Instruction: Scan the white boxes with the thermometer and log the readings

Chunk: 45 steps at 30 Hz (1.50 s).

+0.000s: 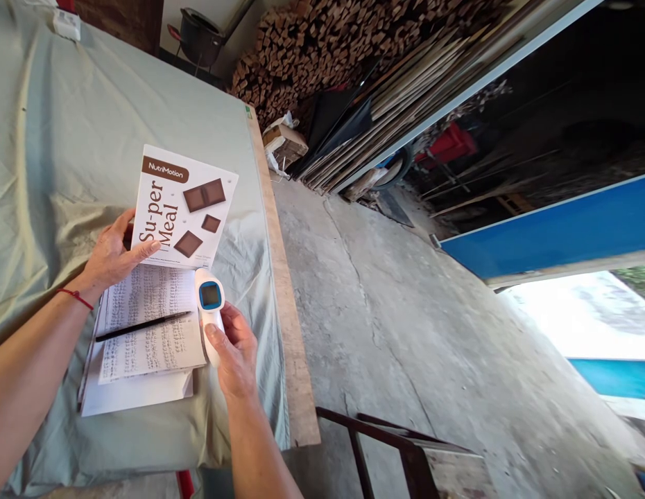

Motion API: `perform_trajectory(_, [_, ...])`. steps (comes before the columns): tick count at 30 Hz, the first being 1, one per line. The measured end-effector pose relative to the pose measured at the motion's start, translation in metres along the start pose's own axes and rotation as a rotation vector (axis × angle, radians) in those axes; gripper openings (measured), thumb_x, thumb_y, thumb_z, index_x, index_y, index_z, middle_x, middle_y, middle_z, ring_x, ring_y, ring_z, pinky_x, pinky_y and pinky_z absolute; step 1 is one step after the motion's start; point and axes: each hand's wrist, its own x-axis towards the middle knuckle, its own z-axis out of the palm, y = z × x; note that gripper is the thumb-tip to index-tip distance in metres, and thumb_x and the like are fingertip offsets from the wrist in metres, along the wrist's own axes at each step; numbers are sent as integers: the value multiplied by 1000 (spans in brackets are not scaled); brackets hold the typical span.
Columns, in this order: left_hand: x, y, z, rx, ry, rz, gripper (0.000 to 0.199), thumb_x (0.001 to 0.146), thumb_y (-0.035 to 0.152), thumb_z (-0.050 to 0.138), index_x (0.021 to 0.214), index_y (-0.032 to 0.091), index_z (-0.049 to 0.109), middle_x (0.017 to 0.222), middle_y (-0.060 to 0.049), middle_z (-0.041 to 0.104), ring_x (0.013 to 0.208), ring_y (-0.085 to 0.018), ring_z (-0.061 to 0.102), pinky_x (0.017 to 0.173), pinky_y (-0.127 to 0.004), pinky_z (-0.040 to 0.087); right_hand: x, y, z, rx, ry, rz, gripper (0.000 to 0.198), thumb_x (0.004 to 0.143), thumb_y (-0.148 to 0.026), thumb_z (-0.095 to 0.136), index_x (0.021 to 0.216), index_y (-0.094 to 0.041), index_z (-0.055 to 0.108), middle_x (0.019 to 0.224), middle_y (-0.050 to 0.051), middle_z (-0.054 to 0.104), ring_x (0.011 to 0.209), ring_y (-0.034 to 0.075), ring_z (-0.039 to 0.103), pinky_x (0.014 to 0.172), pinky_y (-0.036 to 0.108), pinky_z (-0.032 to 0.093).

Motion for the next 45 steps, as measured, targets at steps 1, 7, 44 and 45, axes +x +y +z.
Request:
perform_trajectory(1, [0, 0, 0, 1, 1, 2, 74, 78, 77, 66, 130, 25, 59, 112, -9, 76, 103, -36, 72, 86, -47, 60, 0, 0, 0, -3, 1, -1, 45, 78, -40, 83, 118, -24, 71, 108, 6, 79, 95, 21, 73, 83, 35, 59])
perform_trajectory(7, [0, -1, 1, -1, 5, -8, 75, 77, 78, 66, 130, 25, 59, 115, -9, 75, 107, -37, 70, 91, -50, 57, 0, 1, 0, -14, -7, 4, 45, 78, -41, 83, 118, -25, 71, 109, 5, 79, 97, 22, 73, 85, 37, 58])
perform_trajectory(44, [-1, 4, -1, -11, -7, 6, 67, 80, 74, 65, 127, 26, 60, 114, -9, 76, 105, -37, 71, 89, -50, 59, -1, -5, 5, -5, 18, 39, 47, 73, -45, 85, 113, -24, 72, 103, 5, 79, 92, 22, 72, 79, 36, 58])
perform_trajectory(45, [-1, 4, -1, -14, -5, 2, 68, 80, 74, 66, 127, 26, 60, 113, -9, 76, 104, -36, 72, 89, -50, 60, -1, -5, 5, -5, 19, 39, 47, 73, -44, 85, 113, -25, 72, 104, 5, 79, 92, 22, 72, 79, 36, 58])
